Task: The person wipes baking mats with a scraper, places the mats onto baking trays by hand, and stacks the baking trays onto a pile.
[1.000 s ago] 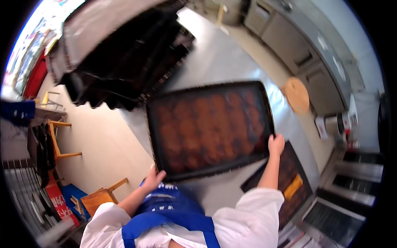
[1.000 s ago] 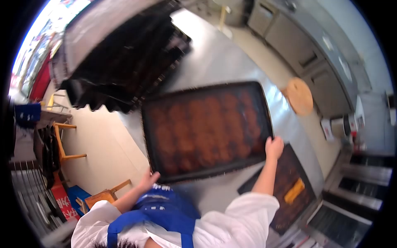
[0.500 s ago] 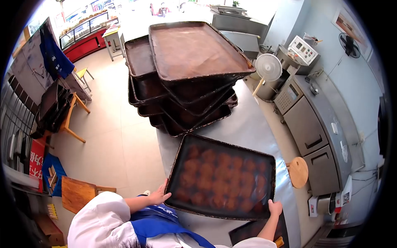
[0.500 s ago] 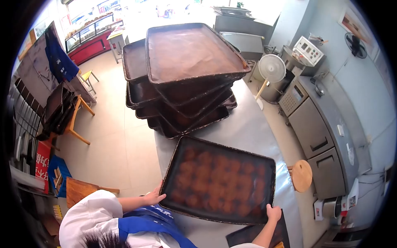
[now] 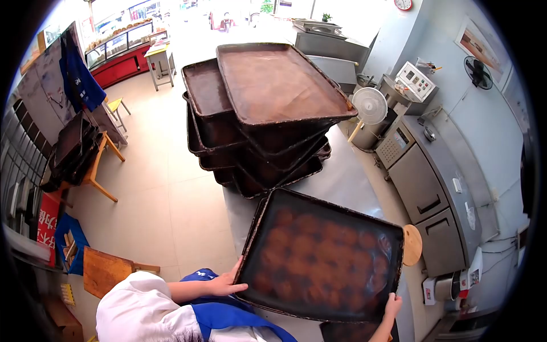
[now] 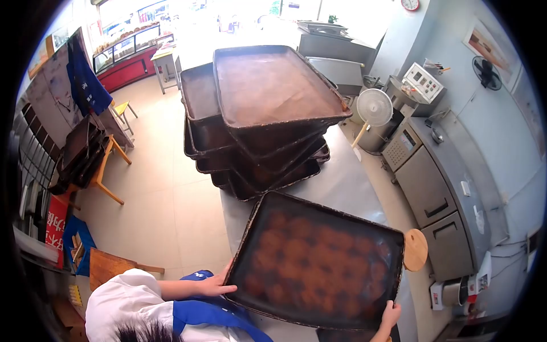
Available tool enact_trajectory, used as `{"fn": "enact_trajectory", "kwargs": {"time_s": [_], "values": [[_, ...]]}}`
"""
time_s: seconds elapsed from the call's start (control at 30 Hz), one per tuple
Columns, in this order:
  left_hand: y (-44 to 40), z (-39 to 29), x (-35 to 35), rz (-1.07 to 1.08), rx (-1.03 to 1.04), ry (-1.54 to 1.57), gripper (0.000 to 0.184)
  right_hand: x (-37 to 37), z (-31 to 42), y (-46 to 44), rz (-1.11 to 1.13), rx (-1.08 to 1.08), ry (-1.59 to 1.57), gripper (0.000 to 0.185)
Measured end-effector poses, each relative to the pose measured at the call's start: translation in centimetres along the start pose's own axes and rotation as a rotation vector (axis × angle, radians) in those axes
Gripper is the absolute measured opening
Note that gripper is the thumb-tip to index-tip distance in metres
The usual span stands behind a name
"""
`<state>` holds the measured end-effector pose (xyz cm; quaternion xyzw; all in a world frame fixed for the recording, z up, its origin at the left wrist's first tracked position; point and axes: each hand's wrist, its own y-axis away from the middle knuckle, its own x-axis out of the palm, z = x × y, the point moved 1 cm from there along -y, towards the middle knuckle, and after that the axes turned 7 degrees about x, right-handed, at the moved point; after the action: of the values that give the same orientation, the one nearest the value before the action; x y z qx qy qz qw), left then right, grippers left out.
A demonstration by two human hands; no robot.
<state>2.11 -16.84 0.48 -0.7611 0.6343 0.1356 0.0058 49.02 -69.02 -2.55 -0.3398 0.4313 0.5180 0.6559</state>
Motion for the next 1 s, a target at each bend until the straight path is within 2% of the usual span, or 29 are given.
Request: {"fn": "enact_trajectory", "kwargs": {"time_s": [0.1,0.13,0.17,0.2,0.27,0.3,0.37,0.4,0.47,0.5,0.57,0.63,0.7,0.77,0.8,0.83,0.9,0.93,0.97,1.0], "values": [[1.1,-4.9,-1.2,0.085,0.092,-0.036,0.103,-3.4,-0.8,3.2,0.029,0.043,-0.15,0.044],[1.2,-2.4,-0.6,-0.013,0.225,-0.167,0.105,-4.7,-1.8,3.0,-0.002,0.015,-0.064,0.045],[1.5,-3.2,-0.7,-0.006,0.225,-0.155,0.105,-5.8,-2.3,3.2,-0.03,-0.014,0.024,0.045],[1.5,-4.5,-0.9,0.039,0.013,0.086,0.107,-7.4,-2.4,4.3,-0.084,-0.07,0.05,0.044],[1.3,-1.2,0.0,0.076,-0.231,0.509,0.11,-10.4,-3.3,6.4,-0.128,-0.006,-0.026,0.045],[0.8,-0.7,0.1,0.146,0.048,0.508,0.111,-11.6,-4.5,7.1,-0.157,0.004,-0.068,0.045],[1.0,-4.1,-2.8,0.367,-0.078,0.566,0.112,-15.0,-6.1,8.7,-0.08,0.135,0.057,0.043],[1.2,-4.9,-3.7,0.355,-0.072,0.579,0.112,-16.0,-7.1,9.8,-0.082,0.119,0.064,0.043],[1.2,-6.3,-4.8,0.391,0.003,0.591,0.109,-17.7,-8.1,10.5,-0.086,0.065,-0.267,0.048],[1.2,-7.7,-5.4,0.376,0.015,0.602,0.109,-18.0,-6.4,10.3,-0.087,0.044,-0.263,0.048],[1.2,-10.9,-7.2,0.411,0.253,0.778,0.099,-17.7,-3.7,10.6,-0.114,0.025,-0.481,0.05],[0.5,-13.6,-9.8,0.336,0.418,0.731,0.102,-17.9,-2.5,12.0,-0.151,0.038,-0.695,0.053],[0.4,-15.1,-12.9,0.15,0.384,0.694,0.104,-20.3,5.5,13.0,-0.022,0.001,-0.767,0.06],[0.3,-17.3,-17.0,-0.016,0.403,0.77,0.092,-23.1,15.3,14.6,0.043,-0.082,-0.895,0.062],[0.3,-18.5,-19.3,-0.075,0.393,0.85,0.086,-24.2,18.6,13.9,0.033,-0.119,-0.943,0.058],[0.3,-19.5,-21.5,-0.094,0.337,1.013,0.078,-25.5,21.5,13.3,-0.017,-0.179,-0.965,0.053],[-0.3,-18.3,-25.2,-0.136,0.428,1.179,0.062,-27.7,26.8,12.3,-0.233,-0.362,-0.865,0.045],[0.1,-19.1,-26.6,-0.166,0.407,1.234,0.058,-28.1,29.4,13.4,-0.341,-0.456,-0.781,0.041],[0.4,-19.8,-28.1,-0.197,0.382,1.289,0.055,-27.9,33.8,18.7,-0.536,-0.576,-0.502,0.038],[-0.1,-19.5,-29.8,-0.175,0.421,1.308,0.054,-26.5,36.5,22.9,-0.513,-0.604,-0.534,0.036]]}}
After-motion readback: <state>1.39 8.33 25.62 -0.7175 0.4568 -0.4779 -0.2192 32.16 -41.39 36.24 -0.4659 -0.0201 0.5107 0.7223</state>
